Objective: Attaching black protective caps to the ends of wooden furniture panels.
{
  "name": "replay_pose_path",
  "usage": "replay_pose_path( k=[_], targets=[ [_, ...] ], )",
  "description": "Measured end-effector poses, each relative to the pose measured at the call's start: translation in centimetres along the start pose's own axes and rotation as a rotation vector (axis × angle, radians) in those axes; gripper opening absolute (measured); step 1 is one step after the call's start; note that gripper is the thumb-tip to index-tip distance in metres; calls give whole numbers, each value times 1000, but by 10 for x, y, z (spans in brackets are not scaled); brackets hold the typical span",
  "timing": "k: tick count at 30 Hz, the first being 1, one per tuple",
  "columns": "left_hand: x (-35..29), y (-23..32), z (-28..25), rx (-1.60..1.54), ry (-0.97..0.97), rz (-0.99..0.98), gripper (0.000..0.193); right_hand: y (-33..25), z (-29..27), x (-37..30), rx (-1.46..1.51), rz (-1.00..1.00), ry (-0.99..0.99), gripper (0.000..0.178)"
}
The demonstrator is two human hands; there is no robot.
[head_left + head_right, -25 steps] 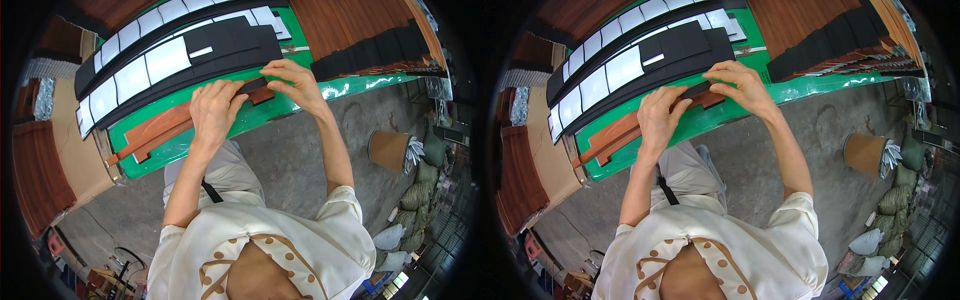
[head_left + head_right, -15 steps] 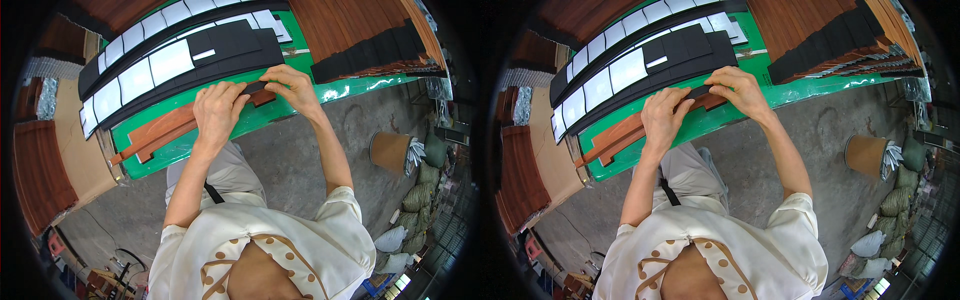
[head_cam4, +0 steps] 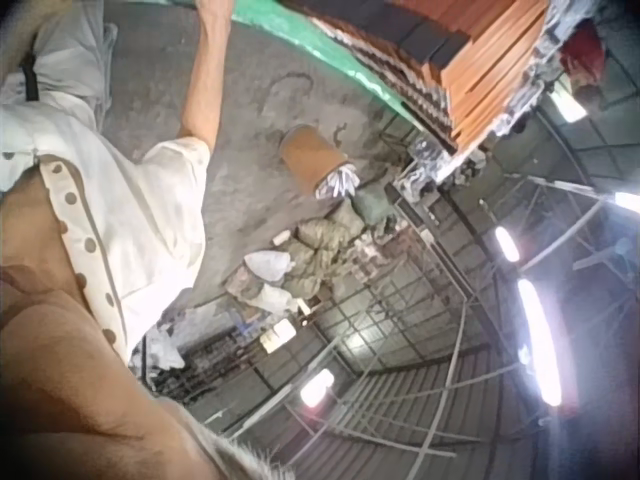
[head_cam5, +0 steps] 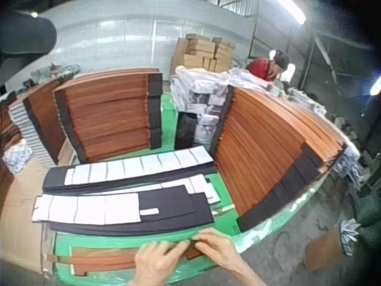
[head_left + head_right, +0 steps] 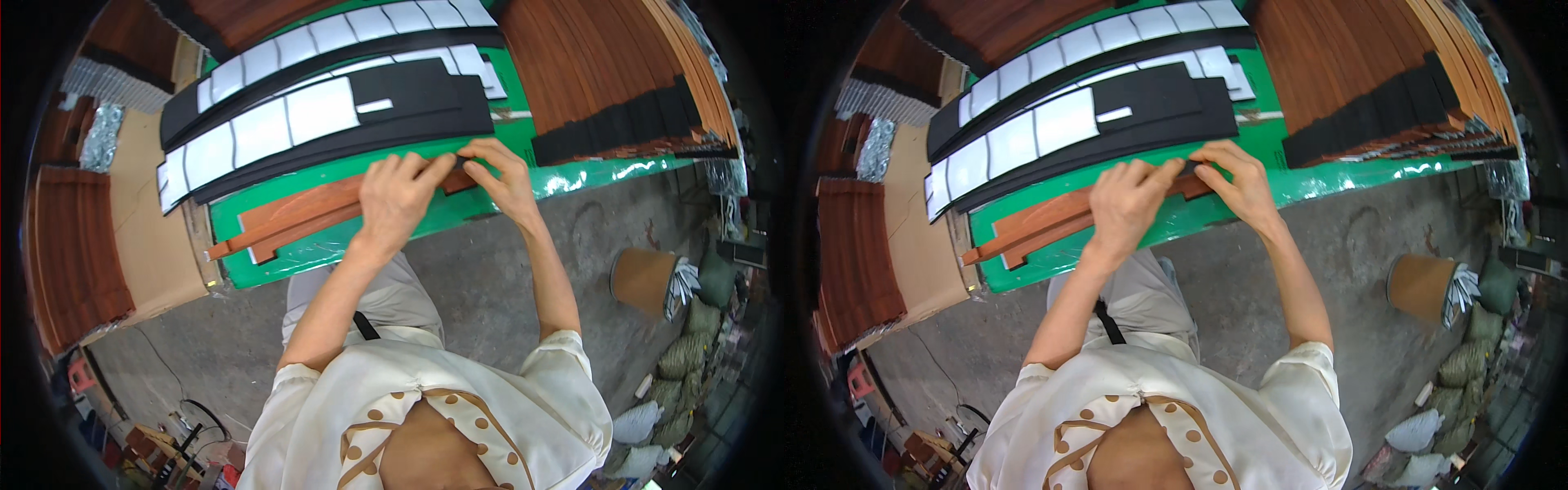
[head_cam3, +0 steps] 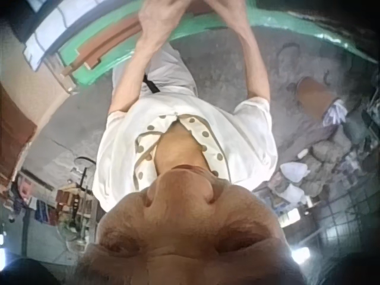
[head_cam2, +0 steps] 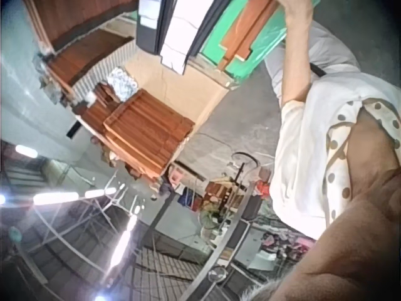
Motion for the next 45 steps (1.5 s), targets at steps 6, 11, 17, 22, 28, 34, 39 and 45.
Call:
replay_pose_path(
  k=[6,11,17,22,28,34,39,45],
  targets=[
    [-9,4,6,95,48,74,35,17,25,-13,214,263,193,23],
    [-8,1,1,121,54,47,32,11,35,-17,112,317,354,25],
    [-8,1,3,-2,13,44,33,14,28,-13,32,363,437,28],
    [-15,-18,-62,-66,-134,90,76,-14,16,16,-90,233,333,33],
    [-18,-183,-171,344,-246,-176,49,-106,100,130,-230,-168,-54,17],
    [-19,-327,-157,374,-320,-334,41,-123,275,237,-322,-496,-323,16],
    [-8,-360,-121,418,-335,-316,42,-107,345,296,-513,-525,-335,18],
    [-14,-360,-120,429,-239,-278,43,-97,381,317,-730,-621,-370,10]
  ],
)
Point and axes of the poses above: each hand's wrist, its own x-axis towards the middle knuckle, its own z-axis out of the palm, y = z × x, the point moved 8 cm from there along x, towards the middle knuckle, and after that the axes turned 1 degree about x, right-handed, at the moved point
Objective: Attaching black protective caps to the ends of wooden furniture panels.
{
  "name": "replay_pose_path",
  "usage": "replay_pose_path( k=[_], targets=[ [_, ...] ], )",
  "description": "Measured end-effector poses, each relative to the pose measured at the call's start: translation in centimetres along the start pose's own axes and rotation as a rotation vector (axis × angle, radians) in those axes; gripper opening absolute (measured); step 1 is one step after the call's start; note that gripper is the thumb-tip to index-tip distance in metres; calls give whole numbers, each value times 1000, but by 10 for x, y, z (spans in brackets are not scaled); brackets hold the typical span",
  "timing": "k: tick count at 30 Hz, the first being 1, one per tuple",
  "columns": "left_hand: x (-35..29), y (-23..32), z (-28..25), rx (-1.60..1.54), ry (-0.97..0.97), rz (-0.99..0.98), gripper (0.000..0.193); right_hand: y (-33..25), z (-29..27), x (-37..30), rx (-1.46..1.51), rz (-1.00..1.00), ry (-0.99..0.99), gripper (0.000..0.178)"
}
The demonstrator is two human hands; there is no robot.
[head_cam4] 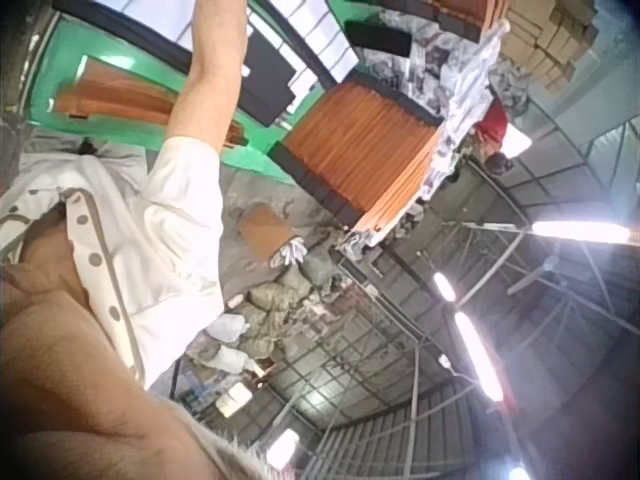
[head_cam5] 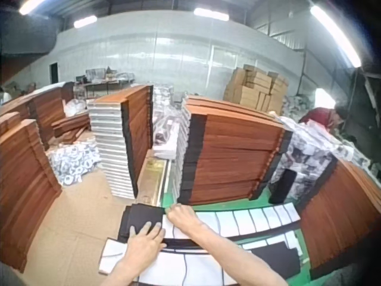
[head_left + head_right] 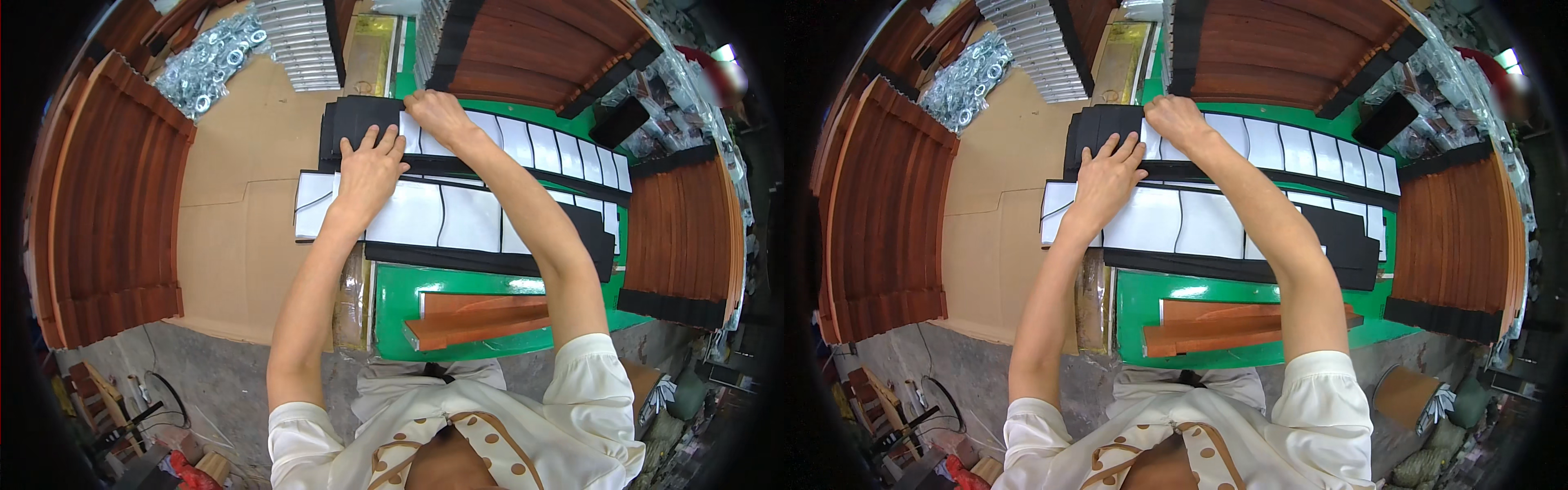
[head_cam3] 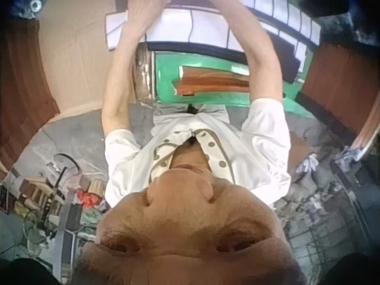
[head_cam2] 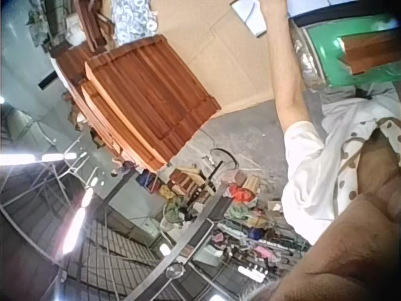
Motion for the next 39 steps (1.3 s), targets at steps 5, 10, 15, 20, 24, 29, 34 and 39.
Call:
replay_pose_path(
  k=[5,10,15,20,24,29,34,39],
  targets=[
    [-1,-2,0,-2,12,-6,41,-4,-3,5,-92,-39,37,10],
    [0,0,-5,-75,54,-9,38,8,-43,-7,89,177,264,8],
    [-21,-23,-62,-797,325,-321,23,-37,-107,-62,476,203,338,12],
    [-77,40,-99,-1261,102,-484,18,-114,-170,-141,358,-171,419,19],
    [-120,77,-114,-1375,25,-508,14,-145,-194,-187,334,-213,483,26],
    [-173,114,-154,-1065,162,-222,16,-163,-199,-238,892,-23,207,27],
    [-222,148,-160,-852,288,26,24,-195,-190,-280,852,-24,229,28],
    [-235,140,-143,-917,211,-46,37,-190,-176,-286,907,152,173,24]
  ],
)
Point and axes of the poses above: each hand's wrist, its own x-axis towards the middle knuckle, its own z-axis out of the palm, y = z × x, the point moved 8 cm from there along x, towards the middle knuckle, and after that the axes turned 1 degree about x, right-handed, at the moved point
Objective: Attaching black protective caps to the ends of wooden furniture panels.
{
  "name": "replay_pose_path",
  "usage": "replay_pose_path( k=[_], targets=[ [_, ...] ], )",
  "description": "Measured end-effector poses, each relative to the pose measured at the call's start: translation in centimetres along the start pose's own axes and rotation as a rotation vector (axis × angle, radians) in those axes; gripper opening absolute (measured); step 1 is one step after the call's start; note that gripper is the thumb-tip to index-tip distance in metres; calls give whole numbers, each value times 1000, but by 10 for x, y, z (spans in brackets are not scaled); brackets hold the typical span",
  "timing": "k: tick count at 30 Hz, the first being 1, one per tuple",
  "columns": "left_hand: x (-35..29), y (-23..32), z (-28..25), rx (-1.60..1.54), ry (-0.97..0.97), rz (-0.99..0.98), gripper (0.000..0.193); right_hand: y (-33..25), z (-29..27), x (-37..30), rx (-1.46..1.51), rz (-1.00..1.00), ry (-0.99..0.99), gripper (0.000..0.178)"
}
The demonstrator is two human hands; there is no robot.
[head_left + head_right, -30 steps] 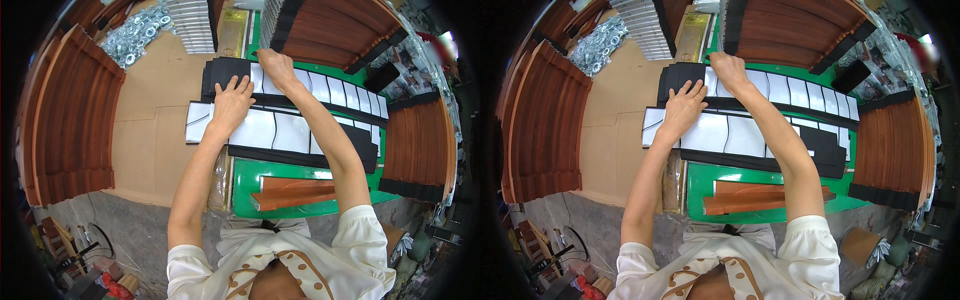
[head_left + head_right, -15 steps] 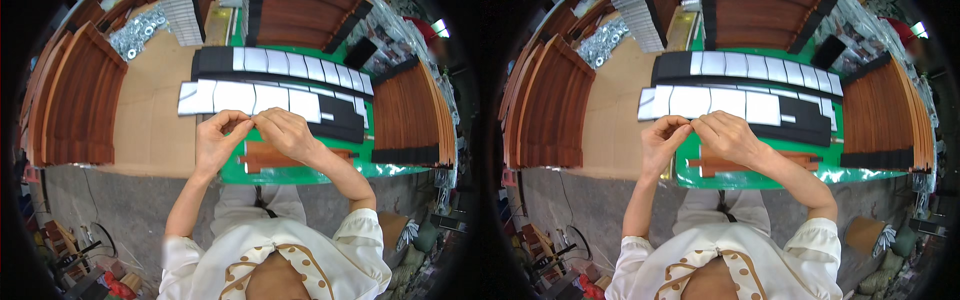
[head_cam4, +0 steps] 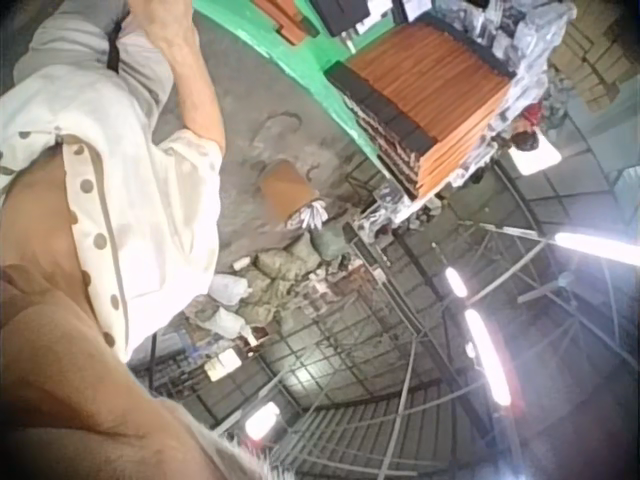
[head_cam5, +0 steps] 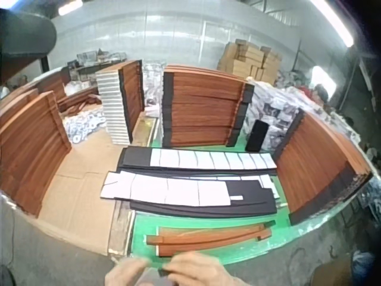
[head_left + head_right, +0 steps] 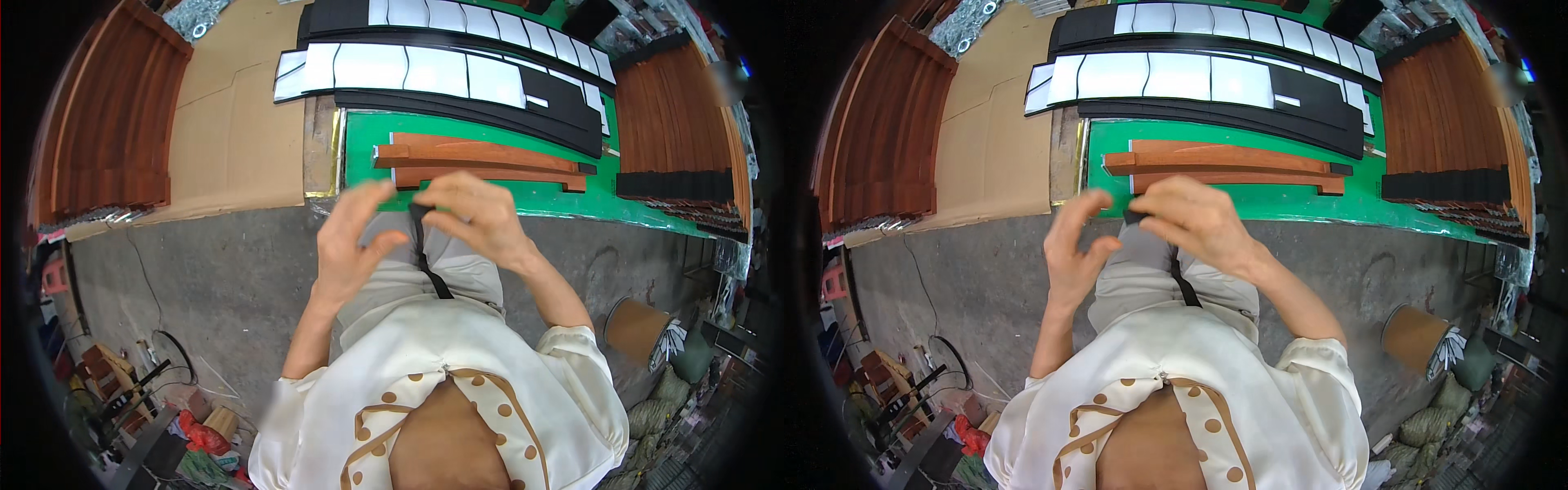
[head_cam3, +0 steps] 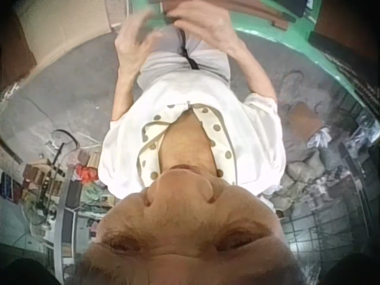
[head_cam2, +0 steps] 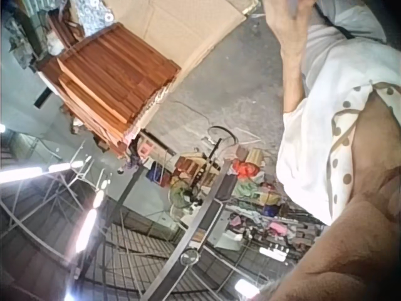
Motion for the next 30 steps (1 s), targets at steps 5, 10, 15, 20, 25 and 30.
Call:
replay_pose_path(
  k=[5,10,15,20,25,30],
  targets=[
    [9,-62,-8,-24,178,-381,40,26,0,26,32,152,163,26],
    [24,-74,-3,11,127,-344,31,36,9,39,-137,73,175,22],
    [27,-80,-3,-87,166,-321,25,36,14,45,-198,62,177,20],
    [28,-80,-2,-95,167,-309,23,38,16,46,-242,54,190,20],
    [27,-79,-1,-95,171,-298,23,36,17,45,-270,45,190,20],
    [27,-80,0,-95,174,-295,23,36,17,45,-283,30,195,20]
  ],
)
Point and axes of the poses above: each hand's wrist, its own x-axis towards the middle knuckle, its own z-axis out of the palm, y = z × x, the point moved 8 cm from there along x, towards the middle knuckle, and after that the axes turned 1 degree about x, right-handed, at the moved point
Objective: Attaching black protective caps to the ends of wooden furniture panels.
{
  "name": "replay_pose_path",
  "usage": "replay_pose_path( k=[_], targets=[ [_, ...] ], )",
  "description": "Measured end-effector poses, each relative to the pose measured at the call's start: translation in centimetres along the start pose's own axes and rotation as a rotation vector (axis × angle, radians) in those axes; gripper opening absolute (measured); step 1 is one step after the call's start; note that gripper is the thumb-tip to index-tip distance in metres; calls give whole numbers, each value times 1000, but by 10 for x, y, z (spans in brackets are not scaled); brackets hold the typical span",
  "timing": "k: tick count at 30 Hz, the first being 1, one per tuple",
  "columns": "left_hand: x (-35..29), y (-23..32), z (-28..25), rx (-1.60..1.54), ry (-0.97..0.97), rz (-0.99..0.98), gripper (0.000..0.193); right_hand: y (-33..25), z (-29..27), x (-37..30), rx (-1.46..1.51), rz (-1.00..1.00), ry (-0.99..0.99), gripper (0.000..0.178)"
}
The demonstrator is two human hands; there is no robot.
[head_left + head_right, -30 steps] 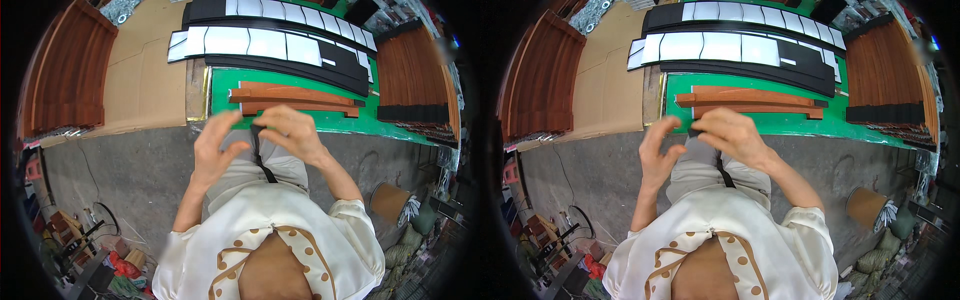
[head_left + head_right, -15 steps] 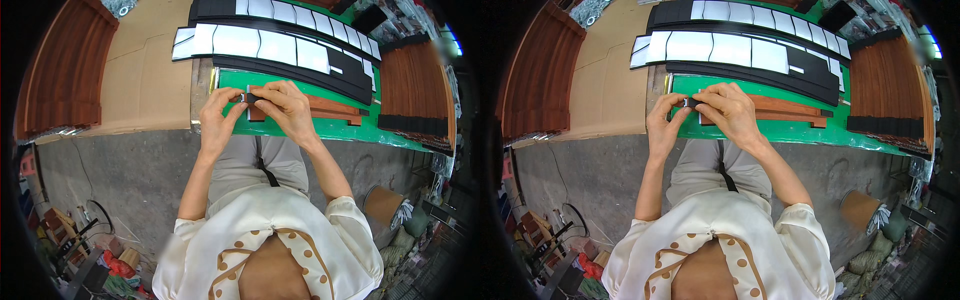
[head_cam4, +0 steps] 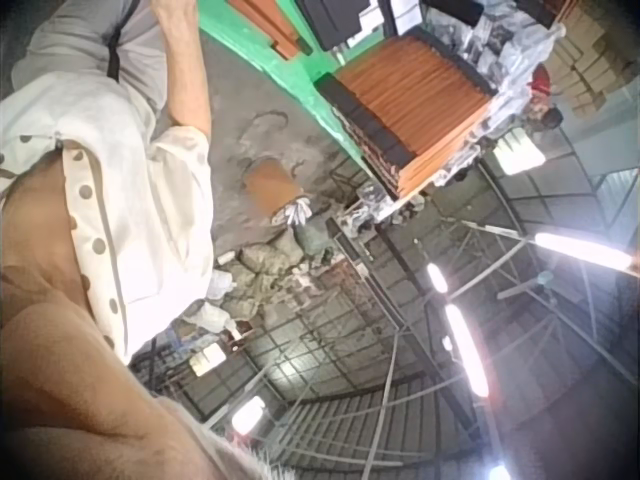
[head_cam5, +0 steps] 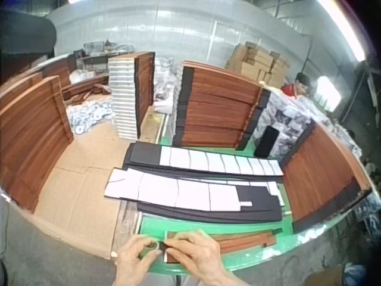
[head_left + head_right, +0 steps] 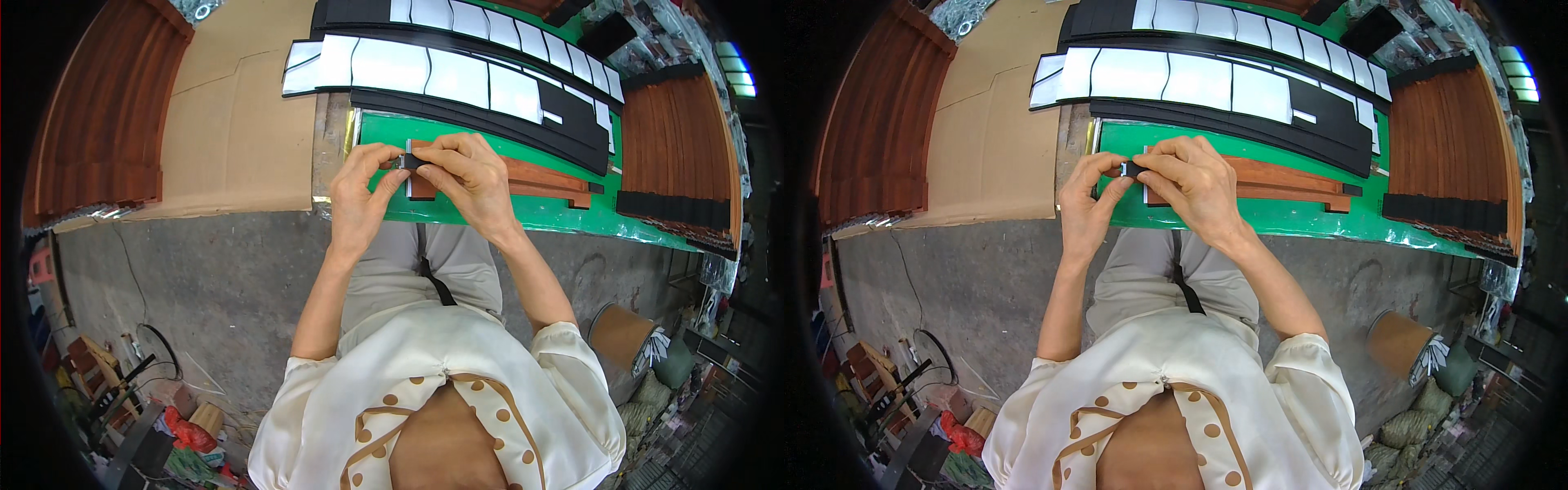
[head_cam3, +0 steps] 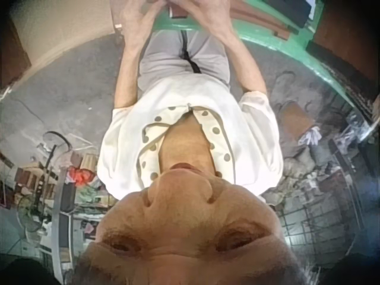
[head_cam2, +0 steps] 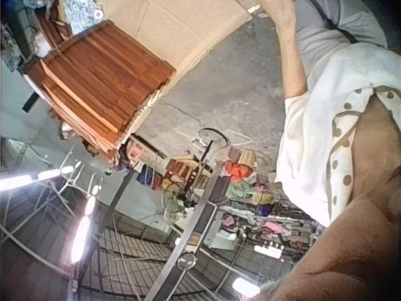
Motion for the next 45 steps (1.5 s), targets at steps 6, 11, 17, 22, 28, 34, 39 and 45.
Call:
replay_pose_path(
  k=[6,11,17,22,28,34,39,45],
  targets=[
    [2,4,-2,23,17,37,22,-8,0,1,-68,-60,14,21],
    [-1,16,-3,221,86,187,23,-13,2,0,-43,-149,48,24],
    [-17,36,6,491,168,574,30,-10,-2,-19,-26,-222,129,28],
    [-19,30,2,448,236,552,36,-9,8,-27,-78,-263,187,32],
    [-16,27,10,447,209,534,36,-4,3,-27,-69,-259,190,33],
    [-17,30,4,360,81,370,30,9,-52,-24,32,-90,116,36],
    [-13,34,0,265,-16,29,25,106,-165,-76,-785,322,318,29],
    [-14,33,10,263,-49,-23,21,204,-181,-167,-30,934,297,29]
  ],
)
Point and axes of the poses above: each hand's wrist, its own x-axis towards the middle knuckle, its own z-axis out of the palm, y = z × x, the point moved 8 cm from there along x, towards the middle knuckle, and after that the axes turned 1 degree about x, right-handed, at the moved point
